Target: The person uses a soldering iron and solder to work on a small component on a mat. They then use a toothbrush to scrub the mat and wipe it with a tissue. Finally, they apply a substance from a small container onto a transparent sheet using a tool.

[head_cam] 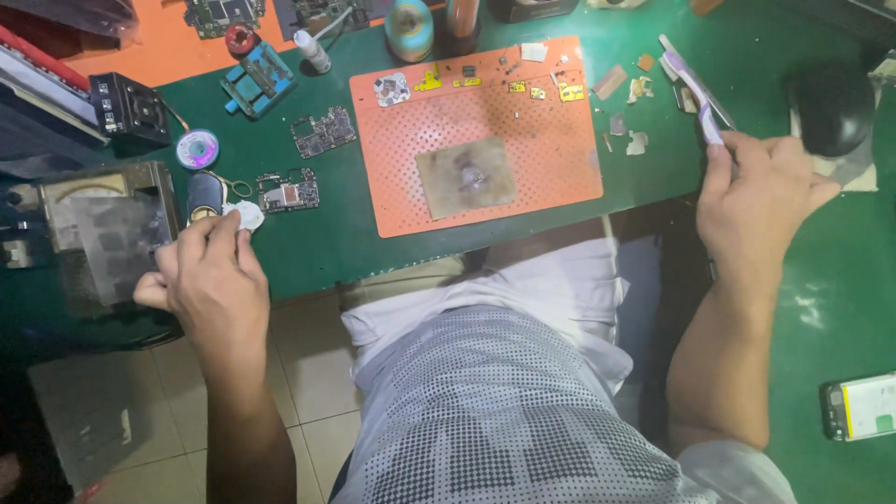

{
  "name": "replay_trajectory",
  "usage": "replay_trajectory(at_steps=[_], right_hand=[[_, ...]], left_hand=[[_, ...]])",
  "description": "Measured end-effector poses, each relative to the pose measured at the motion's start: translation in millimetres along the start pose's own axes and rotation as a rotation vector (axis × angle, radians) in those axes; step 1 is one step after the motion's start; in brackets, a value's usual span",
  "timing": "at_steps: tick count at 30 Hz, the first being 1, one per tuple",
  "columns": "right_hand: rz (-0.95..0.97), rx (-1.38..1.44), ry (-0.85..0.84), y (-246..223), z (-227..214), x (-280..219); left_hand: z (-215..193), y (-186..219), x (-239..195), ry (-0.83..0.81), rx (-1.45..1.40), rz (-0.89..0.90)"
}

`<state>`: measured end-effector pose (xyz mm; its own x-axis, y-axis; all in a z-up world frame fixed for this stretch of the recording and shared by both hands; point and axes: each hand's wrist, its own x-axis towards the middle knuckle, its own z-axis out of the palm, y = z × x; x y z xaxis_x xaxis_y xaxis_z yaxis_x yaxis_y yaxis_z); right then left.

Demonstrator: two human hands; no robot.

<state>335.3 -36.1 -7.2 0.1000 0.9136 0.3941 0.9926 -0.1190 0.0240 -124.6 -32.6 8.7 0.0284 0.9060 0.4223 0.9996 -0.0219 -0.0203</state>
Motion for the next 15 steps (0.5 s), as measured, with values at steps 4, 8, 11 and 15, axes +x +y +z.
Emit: replay_trajectory(at_steps=[4, 8, 11, 15], right_hand=[[-0.036, -0.05, 0.081, -1, 6, 4], [0.0, 0.167, 0.225, -32, -18, 0], [-0.068, 0.614, 0.17, -77, -34, -9], [-0.259, 1.297, -0.139, -146, -44, -1]], left_hand=[[-3, -4, 1, -0.018, 0.009, 0.015], [-24, 13, 6, 0.045, -0.173, 0.072], [-28, 55, 10, 0.088, -0.501, 0.16], [-17, 125, 32, 0.282, -0.907, 0.307]])
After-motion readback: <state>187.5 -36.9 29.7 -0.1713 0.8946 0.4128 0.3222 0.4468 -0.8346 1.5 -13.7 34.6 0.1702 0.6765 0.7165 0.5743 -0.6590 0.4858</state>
